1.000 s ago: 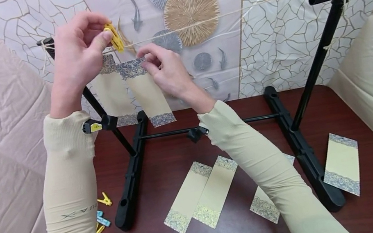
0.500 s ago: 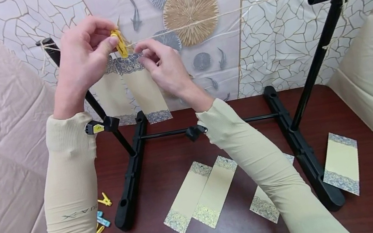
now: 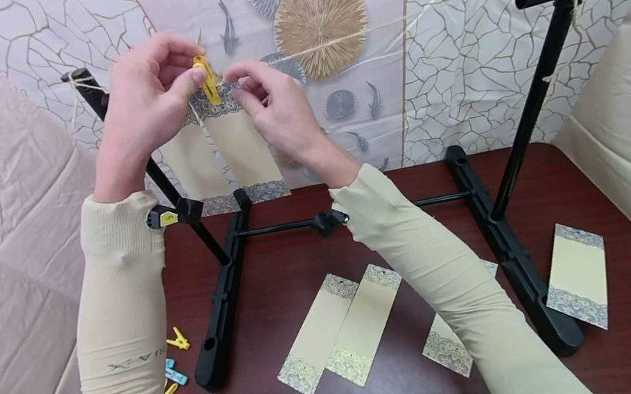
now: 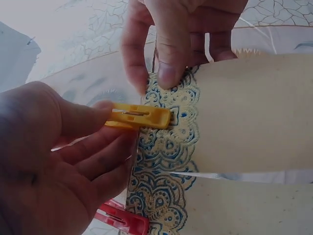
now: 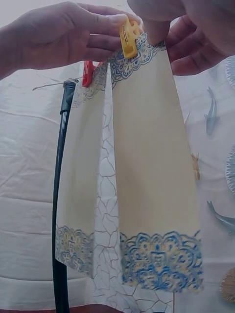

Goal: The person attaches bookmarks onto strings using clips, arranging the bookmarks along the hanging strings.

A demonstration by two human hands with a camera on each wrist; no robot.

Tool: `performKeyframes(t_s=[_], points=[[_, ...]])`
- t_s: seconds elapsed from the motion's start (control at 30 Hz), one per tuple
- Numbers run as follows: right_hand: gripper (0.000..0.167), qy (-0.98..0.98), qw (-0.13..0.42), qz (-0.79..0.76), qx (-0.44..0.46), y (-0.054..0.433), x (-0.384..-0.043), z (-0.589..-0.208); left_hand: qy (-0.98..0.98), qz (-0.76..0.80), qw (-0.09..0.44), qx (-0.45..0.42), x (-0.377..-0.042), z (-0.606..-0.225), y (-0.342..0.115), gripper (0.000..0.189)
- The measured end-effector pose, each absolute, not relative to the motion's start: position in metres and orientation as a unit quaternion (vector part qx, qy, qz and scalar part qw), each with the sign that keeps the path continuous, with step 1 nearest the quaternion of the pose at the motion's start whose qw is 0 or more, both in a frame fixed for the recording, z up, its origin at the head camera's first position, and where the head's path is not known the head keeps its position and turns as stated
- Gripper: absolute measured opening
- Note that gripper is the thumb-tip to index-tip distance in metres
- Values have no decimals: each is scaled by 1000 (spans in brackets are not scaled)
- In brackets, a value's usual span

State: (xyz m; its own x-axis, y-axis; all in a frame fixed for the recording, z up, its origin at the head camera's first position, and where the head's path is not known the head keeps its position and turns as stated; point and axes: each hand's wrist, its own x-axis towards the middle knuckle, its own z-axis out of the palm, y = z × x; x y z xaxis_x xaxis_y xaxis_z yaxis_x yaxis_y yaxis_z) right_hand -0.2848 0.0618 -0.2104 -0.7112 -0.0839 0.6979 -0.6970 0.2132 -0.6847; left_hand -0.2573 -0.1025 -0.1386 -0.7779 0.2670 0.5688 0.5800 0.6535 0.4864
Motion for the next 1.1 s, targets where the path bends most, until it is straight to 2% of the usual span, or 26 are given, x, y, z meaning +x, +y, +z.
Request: performKeyframes(t_s=[0.33,0.63,0.93,1.1], points=[[21,-728,261,576,266,62,-284,-212,-869,-367,222,-248,-258,-142,-110,32],[28,-743,250,553,281,70,-272,-220,-845,-401,222,-277,-258,-149,-116,26],[25,-753,297,507,297,87,-257,-234,-826,-426,244,-276,-253,-152,-122,22],[22,-759,293,488,318,94,-253,-250,-790,-453,275,-310,-251,-159,-129,19]])
